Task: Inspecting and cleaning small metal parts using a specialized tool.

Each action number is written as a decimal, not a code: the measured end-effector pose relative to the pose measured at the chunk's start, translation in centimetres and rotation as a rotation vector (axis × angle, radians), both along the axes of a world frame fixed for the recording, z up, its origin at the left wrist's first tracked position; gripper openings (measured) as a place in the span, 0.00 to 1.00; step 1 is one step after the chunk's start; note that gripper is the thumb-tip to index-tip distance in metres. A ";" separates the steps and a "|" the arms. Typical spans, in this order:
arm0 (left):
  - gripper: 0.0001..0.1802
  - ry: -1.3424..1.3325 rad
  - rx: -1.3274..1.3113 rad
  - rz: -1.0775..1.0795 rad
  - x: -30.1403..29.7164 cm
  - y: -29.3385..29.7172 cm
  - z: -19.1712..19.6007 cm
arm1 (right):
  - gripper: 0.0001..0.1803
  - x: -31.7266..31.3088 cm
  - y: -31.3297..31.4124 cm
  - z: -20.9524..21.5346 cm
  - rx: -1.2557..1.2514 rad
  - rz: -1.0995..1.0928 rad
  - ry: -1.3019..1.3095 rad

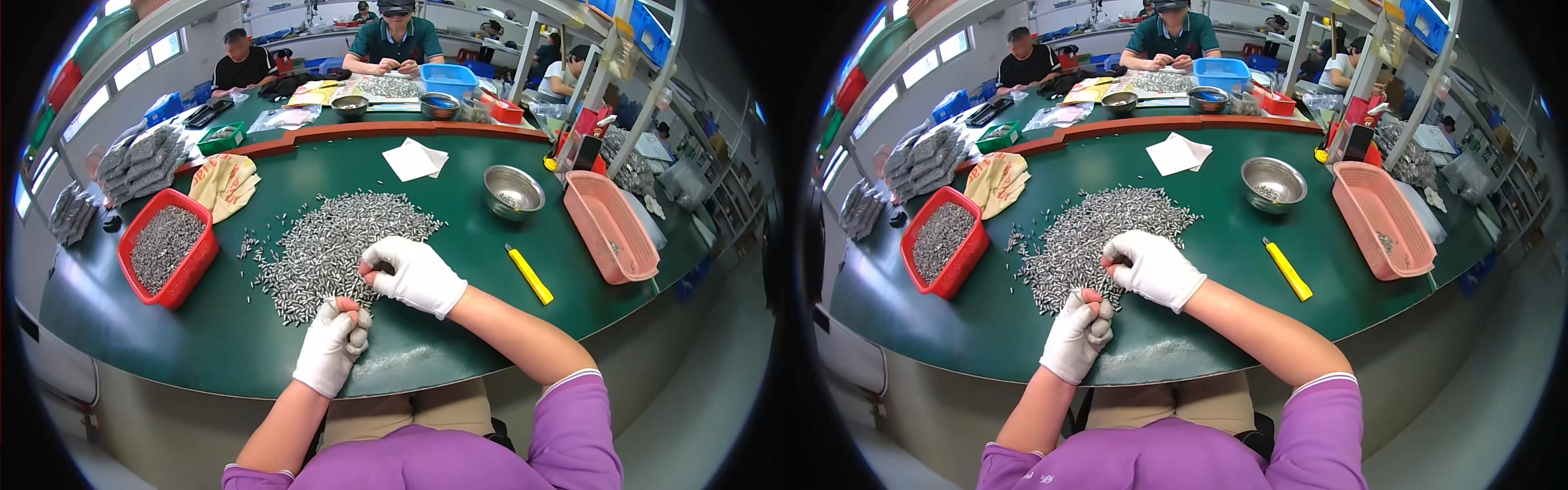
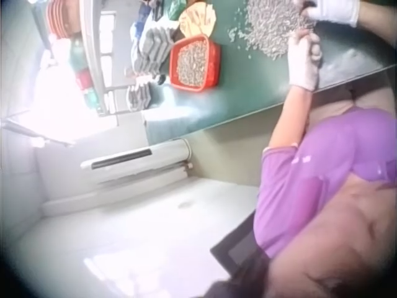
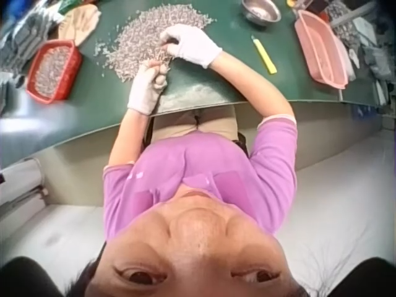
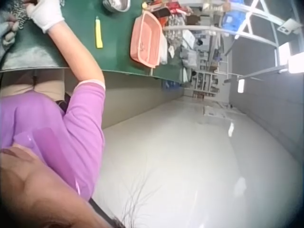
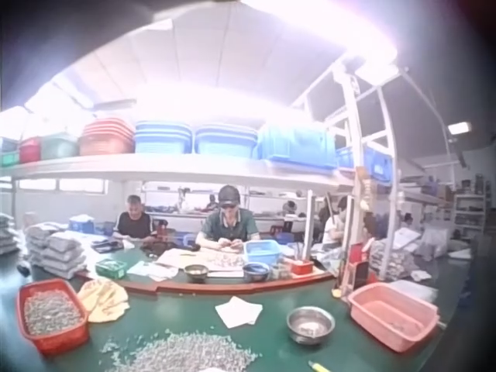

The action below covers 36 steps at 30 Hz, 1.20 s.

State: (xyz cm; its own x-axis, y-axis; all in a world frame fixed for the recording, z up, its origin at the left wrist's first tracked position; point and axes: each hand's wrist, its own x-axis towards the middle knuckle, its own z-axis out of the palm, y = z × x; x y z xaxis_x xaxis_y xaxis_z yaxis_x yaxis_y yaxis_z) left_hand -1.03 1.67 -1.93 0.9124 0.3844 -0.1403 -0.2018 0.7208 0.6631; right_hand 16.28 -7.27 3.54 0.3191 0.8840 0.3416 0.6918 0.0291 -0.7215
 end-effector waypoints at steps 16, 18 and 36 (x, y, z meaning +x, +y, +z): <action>0.14 0.138 0.102 -0.115 1.2 -1.7 1.8 | 0.09 1.4 -2.9 -2.7 0.065 0.292 0.143; 0.13 0.166 0.117 -0.115 1.1 -1.6 1.9 | 0.08 1.2 -3.2 -2.6 0.034 0.261 0.196; 0.11 0.129 -0.013 -0.062 1.2 -1.5 1.5 | 0.07 0.9 -3.0 -1.4 0.195 0.226 -0.323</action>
